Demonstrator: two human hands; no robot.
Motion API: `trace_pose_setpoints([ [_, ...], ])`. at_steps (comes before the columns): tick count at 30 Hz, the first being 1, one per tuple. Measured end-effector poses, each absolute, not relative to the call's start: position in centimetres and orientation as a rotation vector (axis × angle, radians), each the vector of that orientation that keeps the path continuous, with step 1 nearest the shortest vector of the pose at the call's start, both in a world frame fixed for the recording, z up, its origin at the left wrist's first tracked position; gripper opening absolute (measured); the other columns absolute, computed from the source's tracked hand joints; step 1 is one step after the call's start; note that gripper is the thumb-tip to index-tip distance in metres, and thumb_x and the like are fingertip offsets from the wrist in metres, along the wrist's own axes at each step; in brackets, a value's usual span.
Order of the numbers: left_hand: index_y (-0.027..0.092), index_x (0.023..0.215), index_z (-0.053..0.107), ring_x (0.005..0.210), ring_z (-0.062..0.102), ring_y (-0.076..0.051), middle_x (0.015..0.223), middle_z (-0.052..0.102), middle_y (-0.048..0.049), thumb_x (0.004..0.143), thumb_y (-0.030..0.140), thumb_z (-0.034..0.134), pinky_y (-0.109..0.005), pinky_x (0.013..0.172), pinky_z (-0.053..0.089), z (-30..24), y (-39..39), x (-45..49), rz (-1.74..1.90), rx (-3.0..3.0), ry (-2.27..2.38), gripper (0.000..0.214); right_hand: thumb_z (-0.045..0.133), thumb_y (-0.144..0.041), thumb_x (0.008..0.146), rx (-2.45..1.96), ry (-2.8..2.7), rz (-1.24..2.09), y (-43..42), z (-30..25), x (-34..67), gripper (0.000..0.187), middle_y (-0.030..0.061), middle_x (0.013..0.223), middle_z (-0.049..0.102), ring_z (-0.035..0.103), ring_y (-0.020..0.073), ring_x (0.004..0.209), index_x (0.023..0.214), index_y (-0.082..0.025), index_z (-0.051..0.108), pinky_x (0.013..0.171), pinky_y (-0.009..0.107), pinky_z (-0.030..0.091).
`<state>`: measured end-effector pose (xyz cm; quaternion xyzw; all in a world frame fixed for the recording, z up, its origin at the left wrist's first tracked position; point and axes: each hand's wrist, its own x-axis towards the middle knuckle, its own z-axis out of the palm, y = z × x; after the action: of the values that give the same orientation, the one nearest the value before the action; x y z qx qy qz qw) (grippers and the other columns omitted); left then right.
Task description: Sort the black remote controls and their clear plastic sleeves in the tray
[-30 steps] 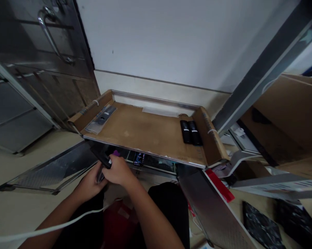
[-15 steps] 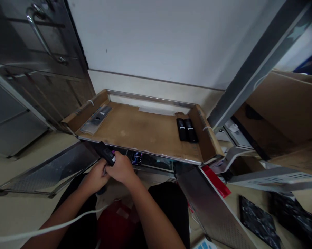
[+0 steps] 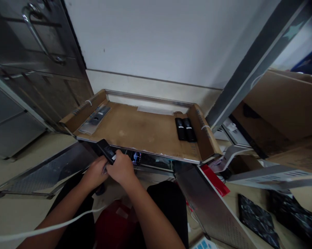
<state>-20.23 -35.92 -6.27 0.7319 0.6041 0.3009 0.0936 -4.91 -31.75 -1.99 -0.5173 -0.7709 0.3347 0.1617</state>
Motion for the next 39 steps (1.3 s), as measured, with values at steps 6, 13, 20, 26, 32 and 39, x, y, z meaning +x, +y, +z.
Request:
trace_pose_setpoints([
  [6,0.02,0.083,0.063,0.074,0.069,-0.021,0.081,0.071,-0.0056,0.071,0.022,0.055,-0.029,0.068,0.054,-6.5,-36.4,-19.3,0.993,2.084,1.714,0.014,0.065,-0.028,0.071,-1.483,-2.232,0.971,-31.7,-1.6,-4.7,0.035,0.0155,0.1,0.075,0.073,0.0338,0.095,0.104,-0.019,0.06,0.076,0.039,0.055],
  [13,0.019,0.083,0.064,0.066,0.064,-0.018,0.074,0.07,-0.003,0.073,0.031,0.056,-0.026,0.063,0.051,-8.1,-36.6,-20.2,1.044,1.899,1.837,0.017,0.062,-0.045,0.084,-1.415,-2.16,1.163,-31.6,-1.7,-4.2,0.036,0.0156,0.103,0.073,0.072,0.0321,0.098,0.107,-0.018,0.058,0.08,0.039,0.056],
  [20,0.018,0.086,0.065,0.066,0.065,-0.017,0.075,0.07,-0.0021,0.077,0.039,0.058,-0.025,0.064,0.05,-9.4,-36.6,-22.3,1.12,1.719,1.964,0.024,0.047,-0.033,0.1,-1.078,-1.85,2.226,-31.7,-1.6,-2.9,0.016,-0.0012,0.064,0.062,0.063,0.0139,0.049,0.097,-0.019,0.052,0.051,0.025,0.056],
  [26,0.017,0.081,0.064,0.064,0.063,-0.017,0.07,0.068,-0.0015,0.073,0.037,0.057,-0.025,0.061,0.048,-9.0,-36.5,-22.7,1.095,1.701,2.0,0.022,0.046,-0.016,0.096,-0.965,-1.68,2.547,-31.5,-1.3,-2.1,0.005,-0.0048,0.059,0.062,0.063,0.012,0.043,0.093,-0.019,0.046,0.049,0.023,0.057],
  [32,0.017,0.09,0.066,0.069,0.066,-0.018,0.077,0.07,-0.0018,0.072,0.03,0.056,-0.025,0.064,0.049,-10.1,-36.8,-23.4,1.059,1.728,1.989,0.024,0.047,-0.016,0.095,-1.009,-1.746,2.571,-31.9,-2.0,-2.6,0.006,-0.0047,0.059,0.061,0.064,0.0135,0.043,0.091,-0.019,0.047,0.048,0.025,0.058],
  [39,0.02,0.091,0.065,0.085,0.068,-0.021,0.09,0.072,-0.004,0.077,0.023,0.057,-0.029,0.077,0.049,-10.1,-36.7,-23.6,0.963,2.04,1.919,0.017,0.05,-0.015,0.092,-0.968,-1.811,2.614,-31.7,-3.4,-3.1,0.005,-0.0048,0.059,0.06,0.064,0.0139,0.045,0.089,-0.018,0.049,0.049,0.026,0.059],
])
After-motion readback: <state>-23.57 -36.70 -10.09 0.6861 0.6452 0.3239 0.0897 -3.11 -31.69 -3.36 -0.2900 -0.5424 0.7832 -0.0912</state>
